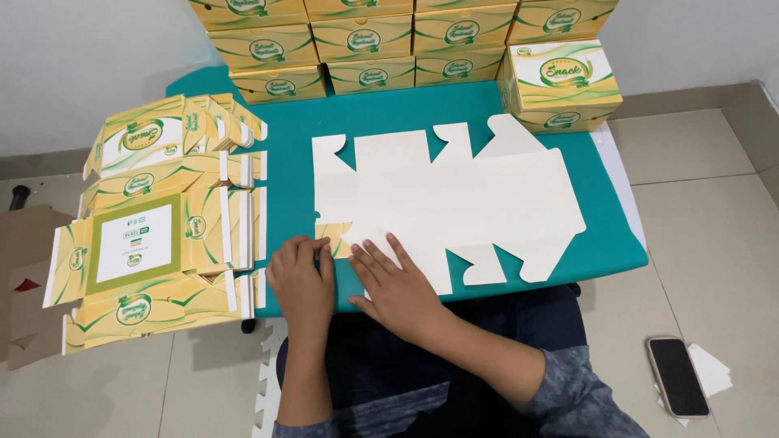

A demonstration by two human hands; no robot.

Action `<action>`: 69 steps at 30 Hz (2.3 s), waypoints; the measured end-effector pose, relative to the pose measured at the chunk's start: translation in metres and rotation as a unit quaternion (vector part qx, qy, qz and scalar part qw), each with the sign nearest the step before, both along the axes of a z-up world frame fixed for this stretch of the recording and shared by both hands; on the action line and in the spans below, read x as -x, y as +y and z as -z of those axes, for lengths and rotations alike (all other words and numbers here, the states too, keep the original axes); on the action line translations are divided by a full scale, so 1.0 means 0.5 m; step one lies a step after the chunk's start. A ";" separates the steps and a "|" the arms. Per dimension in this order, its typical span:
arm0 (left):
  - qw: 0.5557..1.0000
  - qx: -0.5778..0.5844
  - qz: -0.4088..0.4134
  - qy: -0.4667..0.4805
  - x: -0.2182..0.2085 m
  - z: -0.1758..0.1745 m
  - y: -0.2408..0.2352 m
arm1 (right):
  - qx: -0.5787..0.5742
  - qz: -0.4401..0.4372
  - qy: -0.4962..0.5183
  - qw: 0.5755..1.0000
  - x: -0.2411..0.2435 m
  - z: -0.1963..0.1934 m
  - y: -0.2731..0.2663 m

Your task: The person assembles flat cardboard boxes by folding the sides and tucking the flaps to form a rectangular container. They repeat this process for multiple boxes, stacking the finished ones on the table.

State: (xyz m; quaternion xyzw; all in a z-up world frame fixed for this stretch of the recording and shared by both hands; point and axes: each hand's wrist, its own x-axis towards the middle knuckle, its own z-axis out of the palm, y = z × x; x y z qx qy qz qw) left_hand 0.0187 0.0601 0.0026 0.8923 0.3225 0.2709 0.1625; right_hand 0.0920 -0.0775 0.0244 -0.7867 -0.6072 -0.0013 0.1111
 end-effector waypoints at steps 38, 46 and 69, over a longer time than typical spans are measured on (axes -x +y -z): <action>0.955 -0.170 0.220 0.104 0.030 0.081 0.086 | 0.080 0.233 -0.047 0.968 0.046 0.097 0.123; 0.951 -0.151 0.237 0.127 0.037 0.064 0.094 | 0.097 0.247 -0.106 0.958 0.071 0.109 0.165; 0.945 0.026 0.325 0.016 0.025 -0.003 -0.004 | -0.084 0.052 -0.090 0.991 -0.059 -0.020 -0.087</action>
